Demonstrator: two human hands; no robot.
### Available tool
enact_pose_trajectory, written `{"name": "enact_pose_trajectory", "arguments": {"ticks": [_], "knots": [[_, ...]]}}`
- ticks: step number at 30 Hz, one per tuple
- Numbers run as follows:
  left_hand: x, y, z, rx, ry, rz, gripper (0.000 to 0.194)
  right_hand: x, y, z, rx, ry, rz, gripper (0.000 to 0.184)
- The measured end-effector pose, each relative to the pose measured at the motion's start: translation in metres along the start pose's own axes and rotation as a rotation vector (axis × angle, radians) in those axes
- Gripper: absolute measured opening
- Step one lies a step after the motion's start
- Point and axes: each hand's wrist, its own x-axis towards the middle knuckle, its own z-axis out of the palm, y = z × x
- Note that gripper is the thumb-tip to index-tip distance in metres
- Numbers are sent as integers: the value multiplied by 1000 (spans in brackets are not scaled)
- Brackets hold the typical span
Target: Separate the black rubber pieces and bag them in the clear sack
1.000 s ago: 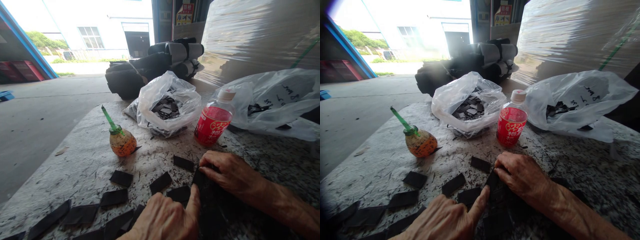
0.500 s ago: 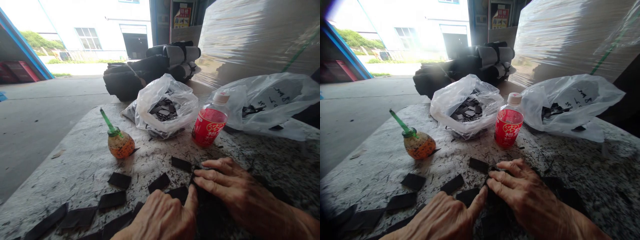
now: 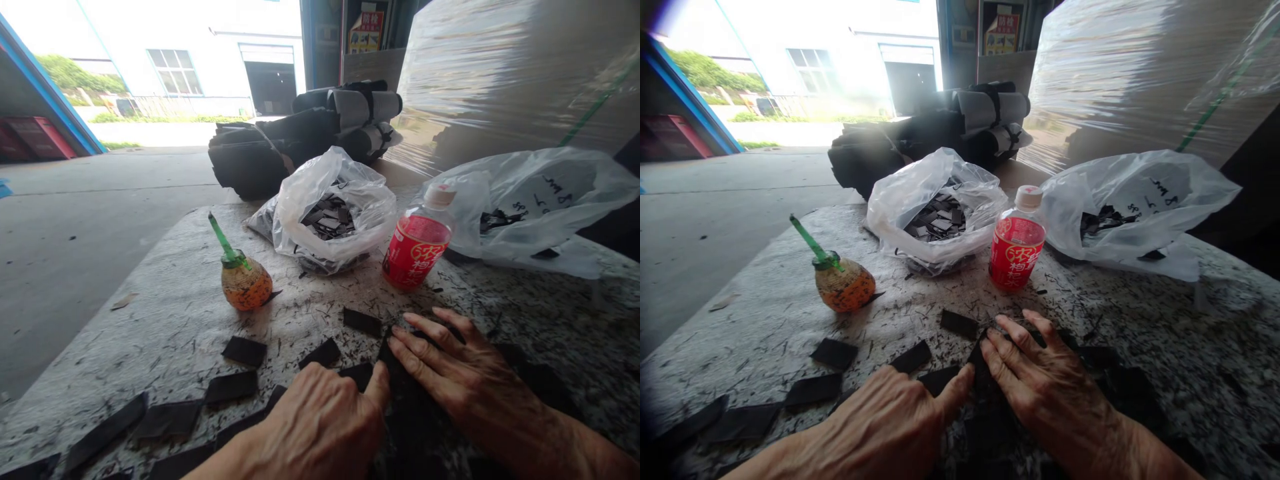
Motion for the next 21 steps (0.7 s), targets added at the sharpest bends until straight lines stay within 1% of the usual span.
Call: {"name": "enact_pose_trajectory", "arguments": {"ticks": [2, 5, 6, 9, 12, 13, 15, 17, 19, 20, 21], "knots": [[-8, 5, -8, 7, -4, -3, 52, -1, -1, -2, -8, -34, -19, 36], [-23, 9, -22, 18, -6, -22, 51, -3, -4, -8, -18, -122, -40, 30], [-28, 10, -26, 24, -7, -29, 51, -3, -5, -11, -24, -155, -42, 31], [-46, 20, -37, 61, -35, -50, 52, 0, -8, -17, -23, -223, -27, 44], [-60, 34, -43, 152, -112, -74, 55, 6, -5, -21, 75, -271, 20, 44], [-63, 38, -43, 192, -115, -83, 55, 8, -2, -23, 129, -285, 49, 43], [-68, 41, -38, 223, -64, -77, 54, 12, 4, -29, 223, -264, 120, 42], [-72, 38, -26, 134, 32, -29, 52, 14, 5, -38, 271, -177, 207, 39], [-74, 33, -10, -36, 128, 19, 51, 13, -2, -52, 331, -78, 293, 31], [-76, 32, -2, -104, 186, 26, 49, 12, -9, -61, 395, -64, 323, 26], [-77, 32, 5, -140, 231, 15, 47, 10, -18, -69, 477, -76, 342, 22]]}}
